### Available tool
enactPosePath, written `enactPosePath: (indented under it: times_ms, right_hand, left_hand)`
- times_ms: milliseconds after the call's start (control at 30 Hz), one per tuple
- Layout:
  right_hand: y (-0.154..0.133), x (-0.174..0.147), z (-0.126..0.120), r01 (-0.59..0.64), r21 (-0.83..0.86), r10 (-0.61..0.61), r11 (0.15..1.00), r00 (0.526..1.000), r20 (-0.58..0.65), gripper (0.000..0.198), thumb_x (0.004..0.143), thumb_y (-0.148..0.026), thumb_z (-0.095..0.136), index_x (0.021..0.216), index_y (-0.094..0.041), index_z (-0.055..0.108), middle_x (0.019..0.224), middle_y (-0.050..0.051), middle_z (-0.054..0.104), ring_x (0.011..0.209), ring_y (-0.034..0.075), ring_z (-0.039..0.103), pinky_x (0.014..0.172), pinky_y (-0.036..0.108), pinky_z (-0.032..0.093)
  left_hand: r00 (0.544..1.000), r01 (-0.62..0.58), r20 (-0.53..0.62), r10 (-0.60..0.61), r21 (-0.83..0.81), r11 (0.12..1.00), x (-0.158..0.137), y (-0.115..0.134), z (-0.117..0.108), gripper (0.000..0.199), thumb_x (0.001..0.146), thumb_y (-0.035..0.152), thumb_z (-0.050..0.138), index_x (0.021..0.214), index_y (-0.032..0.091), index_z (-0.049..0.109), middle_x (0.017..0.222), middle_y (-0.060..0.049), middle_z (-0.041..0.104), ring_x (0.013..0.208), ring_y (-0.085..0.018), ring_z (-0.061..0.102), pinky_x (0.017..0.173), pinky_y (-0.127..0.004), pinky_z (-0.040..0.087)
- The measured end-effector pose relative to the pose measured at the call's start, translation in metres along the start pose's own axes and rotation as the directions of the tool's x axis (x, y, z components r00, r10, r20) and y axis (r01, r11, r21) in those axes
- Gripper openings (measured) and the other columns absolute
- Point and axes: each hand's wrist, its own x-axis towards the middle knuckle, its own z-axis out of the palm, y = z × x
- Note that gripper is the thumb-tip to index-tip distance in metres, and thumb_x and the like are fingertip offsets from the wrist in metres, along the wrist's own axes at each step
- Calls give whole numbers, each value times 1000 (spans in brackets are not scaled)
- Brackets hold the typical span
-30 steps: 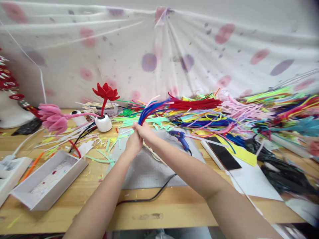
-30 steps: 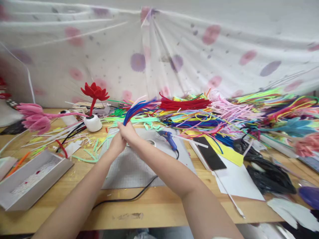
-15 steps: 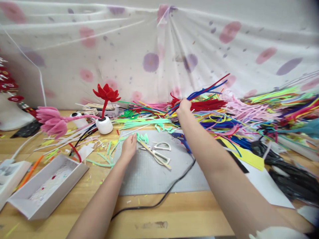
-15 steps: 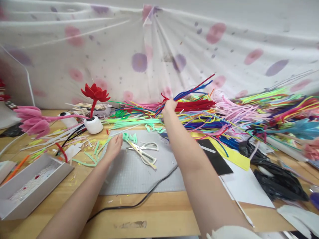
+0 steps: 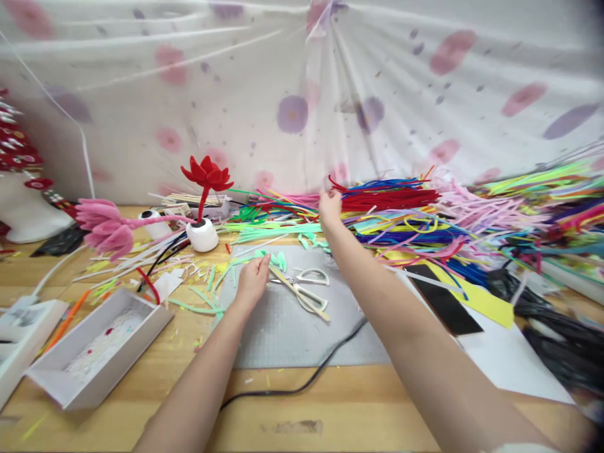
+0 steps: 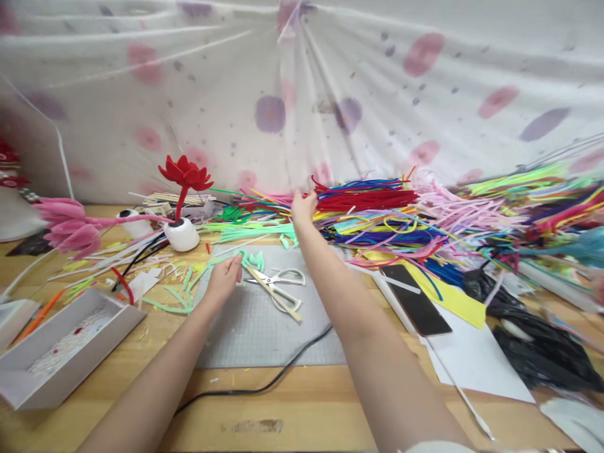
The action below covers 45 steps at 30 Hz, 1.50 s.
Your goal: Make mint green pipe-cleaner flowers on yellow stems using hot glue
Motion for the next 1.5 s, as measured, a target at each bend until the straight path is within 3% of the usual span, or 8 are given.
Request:
enactPosePath:
  times_ms: [100,267,600,800,967,1100,1367,1500]
  right_hand:
    - [4,-59,7,-160,76,145,984,974,175,33,76,-35,47,99,-14,53,106,13,58,100,20,53,90,37,39]
    - [17,-126,-20,-99,-38,106,994,926,363,20,77,-32,47,83,-17,58,88,6,64,84,17,57,81,32,41]
    - [15,-179,-58,407,-321,-146,855,783,605,22,77,-38,56,82,-18,63,87,6,64,89,18,52,80,30,35]
    - [5,-184,-43,526,-425,-78,736,691,719,21,79,-36,55,83,-16,61,87,11,62,86,22,53,73,31,35]
    - [3,-186,-38,522,-414,-112,746,711,694,16,84,-29,47,84,-18,59,90,10,61,87,20,53,71,29,35]
    - [-7,-195,-41,522,-364,-180,771,727,662,15,84,-30,46,83,-19,57,88,7,60,84,18,53,67,27,35]
    - [-13,-203,-42,363,-62,-199,930,636,745,24,77,-43,55,82,-20,54,77,0,58,70,12,51,61,23,33]
    - [-2,-187,-41,46,41,-62,998,721,691,36,71,-53,58,81,-19,54,68,-3,52,62,10,46,58,22,32]
  left_hand:
    - [999,30,-29,-31,-36,999,-3,-1,3,51,84,47,32,43,19,42,41,1,44,47,-13,46,56,-25,35]
    - [998,57,29,-52,-255,965,-11,-13,18,24,75,39,51,67,17,57,59,-1,60,59,-14,57,62,-25,41]
    - [980,82,-162,-118,-215,973,-44,-15,29,43,84,45,36,52,18,46,48,1,50,48,-11,47,55,-24,38]
    - [955,112,-233,-184,-291,950,-32,-24,36,12,73,25,57,78,17,50,73,0,57,65,-11,55,65,-24,44]
    - [868,307,-77,-490,-692,653,-15,-17,34,8,78,21,55,76,13,53,75,-4,60,67,-10,60,71,-26,48]
    - [853,342,108,-510,-855,391,-6,-5,20,20,86,23,46,72,11,56,72,-7,64,68,-11,63,71,-25,50]
    - [816,431,284,-504,-879,203,-3,6,6,27,90,16,37,77,8,60,49,2,52,42,-4,51,46,-13,45]
    - [806,488,393,-443,-865,120,-8,3,6,25,89,14,37,83,7,61,55,0,56,47,-3,55,50,-11,49]
